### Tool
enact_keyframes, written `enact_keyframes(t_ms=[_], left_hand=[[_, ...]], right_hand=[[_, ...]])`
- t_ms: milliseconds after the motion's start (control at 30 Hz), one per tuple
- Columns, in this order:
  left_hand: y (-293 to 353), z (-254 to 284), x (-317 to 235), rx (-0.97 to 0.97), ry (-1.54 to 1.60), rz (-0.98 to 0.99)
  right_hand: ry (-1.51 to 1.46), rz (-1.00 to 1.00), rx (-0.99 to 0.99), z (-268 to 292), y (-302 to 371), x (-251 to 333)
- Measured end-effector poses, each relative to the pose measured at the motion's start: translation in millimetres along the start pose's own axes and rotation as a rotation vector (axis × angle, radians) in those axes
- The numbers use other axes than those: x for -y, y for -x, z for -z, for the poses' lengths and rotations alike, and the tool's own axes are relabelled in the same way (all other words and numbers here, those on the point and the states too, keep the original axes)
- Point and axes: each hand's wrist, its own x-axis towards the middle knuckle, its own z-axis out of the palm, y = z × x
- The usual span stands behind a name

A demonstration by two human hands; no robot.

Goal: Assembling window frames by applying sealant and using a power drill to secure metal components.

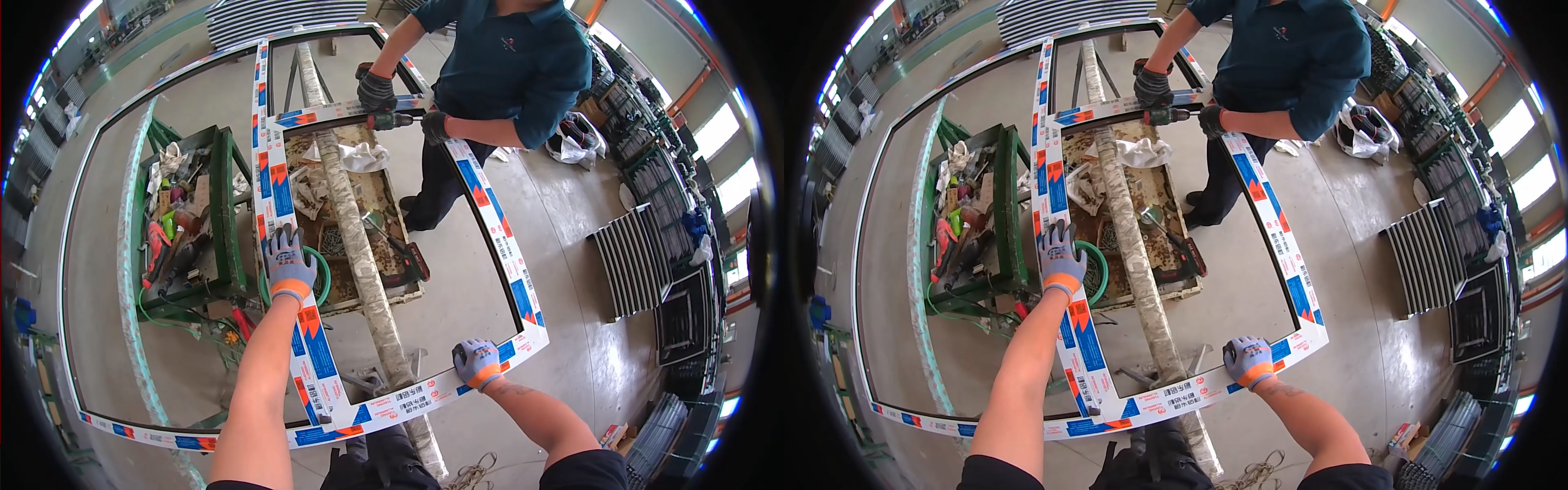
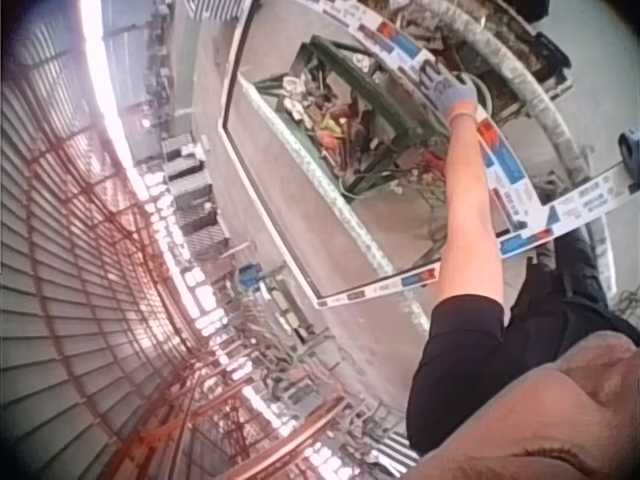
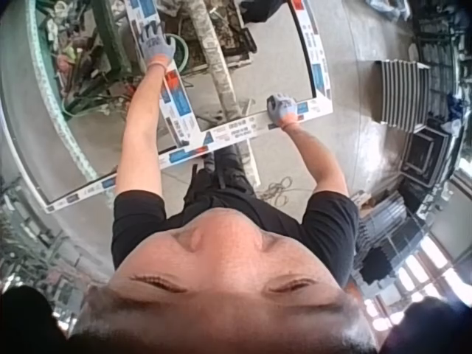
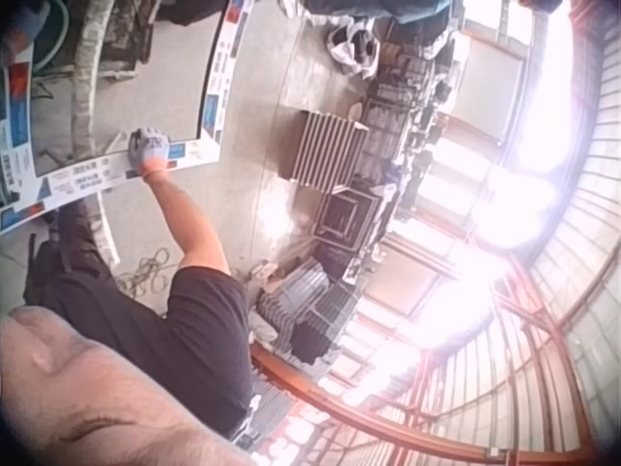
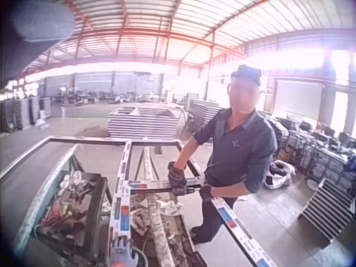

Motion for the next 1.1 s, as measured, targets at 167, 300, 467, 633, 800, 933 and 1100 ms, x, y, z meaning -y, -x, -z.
enact_keyframes(t_ms=[167,300,467,633,800,933,1100], left_hand=[[0.9,-1.9,2.5,-0.023,0.014,-0.001],[0.7,-1.7,2.9,-0.035,0.021,-0.017],[0.1,-1.9,3.2,-0.038,0.021,-0.032],[-0.2,-1.4,3.0,-0.030,0.031,-0.026],[0.2,2.1,0.2,-0.017,0.021,-0.011],[-0.4,2.2,1.0,0.005,0.010,-0.004],[-0.3,0.2,1.0,-0.003,-0.003,-0.005]], right_hand=[[-0.018,-0.002,0.005,0.7,-0.2,1.3],[-0.024,-0.006,0.003,0.2,-0.3,0.5],[-0.020,0.017,-0.046,-0.5,0.1,0.5],[-0.026,-0.009,0.003,1.2,0.0,1.5],[-0.015,-0.005,0.002,-0.6,0.4,-0.6],[-0.022,-0.002,0.008,4.7,-0.3,3.4],[-0.031,-0.004,0.007,6.4,0.0,3.6]])
